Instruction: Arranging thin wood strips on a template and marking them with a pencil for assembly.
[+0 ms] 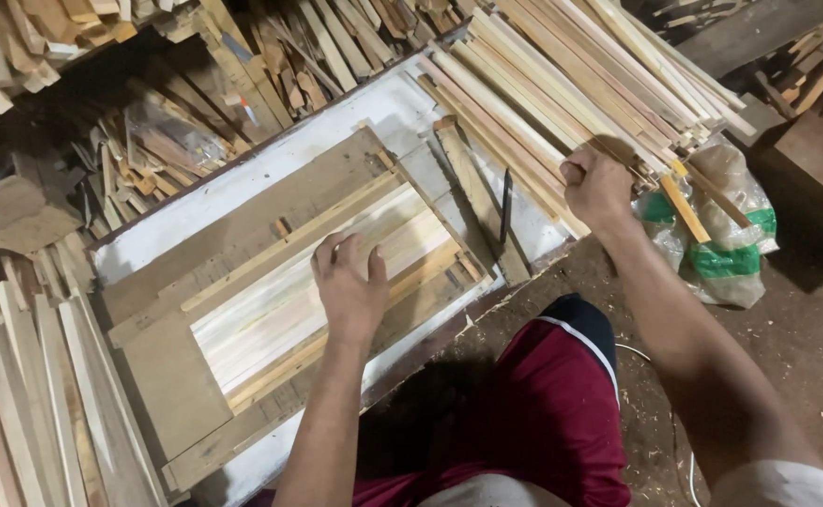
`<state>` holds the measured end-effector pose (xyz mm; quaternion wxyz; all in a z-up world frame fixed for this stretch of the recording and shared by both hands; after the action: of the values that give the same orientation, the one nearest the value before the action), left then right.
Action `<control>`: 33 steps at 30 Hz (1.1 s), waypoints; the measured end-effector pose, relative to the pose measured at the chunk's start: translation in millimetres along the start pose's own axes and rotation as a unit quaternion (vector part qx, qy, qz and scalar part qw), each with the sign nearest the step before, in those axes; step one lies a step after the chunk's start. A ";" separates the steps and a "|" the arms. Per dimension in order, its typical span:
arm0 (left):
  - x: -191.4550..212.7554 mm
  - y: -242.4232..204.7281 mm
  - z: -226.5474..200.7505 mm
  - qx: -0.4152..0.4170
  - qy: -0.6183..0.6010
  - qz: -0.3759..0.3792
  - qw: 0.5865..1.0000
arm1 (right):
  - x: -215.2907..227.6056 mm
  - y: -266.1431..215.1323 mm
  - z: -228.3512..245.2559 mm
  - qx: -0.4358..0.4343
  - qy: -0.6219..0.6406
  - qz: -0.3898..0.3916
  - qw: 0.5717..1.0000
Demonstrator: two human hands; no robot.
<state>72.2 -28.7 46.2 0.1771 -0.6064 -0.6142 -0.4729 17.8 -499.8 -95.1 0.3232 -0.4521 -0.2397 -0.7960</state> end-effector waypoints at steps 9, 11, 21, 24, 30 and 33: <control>14.0 21.9 59.7 0.253 -0.432 -0.051 0.864 | 81.2 -147.8 234.5 0.372 0.313 0.080 0.870; 34.6 18.4 94.9 0.282 -0.480 -0.111 0.823 | 72.3 -154.5 256.9 0.407 0.304 0.095 0.856; 101.7 -14.1 208.6 0.309 -0.559 -0.270 0.721 | 1.2 -158.1 360.3 0.466 0.174 0.146 0.855; 104.7 -15.9 241.0 0.310 -0.439 -0.234 0.810 | -38.7 -137.5 376.3 0.429 0.135 0.174 0.876; 119.7 -9.7 265.5 0.338 -0.155 -0.090 0.924 | -83.9 -124.9 396.9 0.441 0.052 0.146 0.884; 94.5 -10.8 321.8 0.313 0.010 -0.055 0.948 | -88.5 -133.6 392.2 0.403 0.057 0.202 0.891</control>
<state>157.8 283.9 -40.7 0.3377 -0.4810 -0.7621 -0.2718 175.4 -118.9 2.4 0.6445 -0.2750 -0.4250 -0.5730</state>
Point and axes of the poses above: each hand's wrist, its own y-axis towards the middle knuckle, its own x-axis out of the back of the hand, z = x × y, the point moved 9 cm from there along y, towards the middle knuckle, and after that the axes turned 7 degrees about y, right-handed, at the moved point
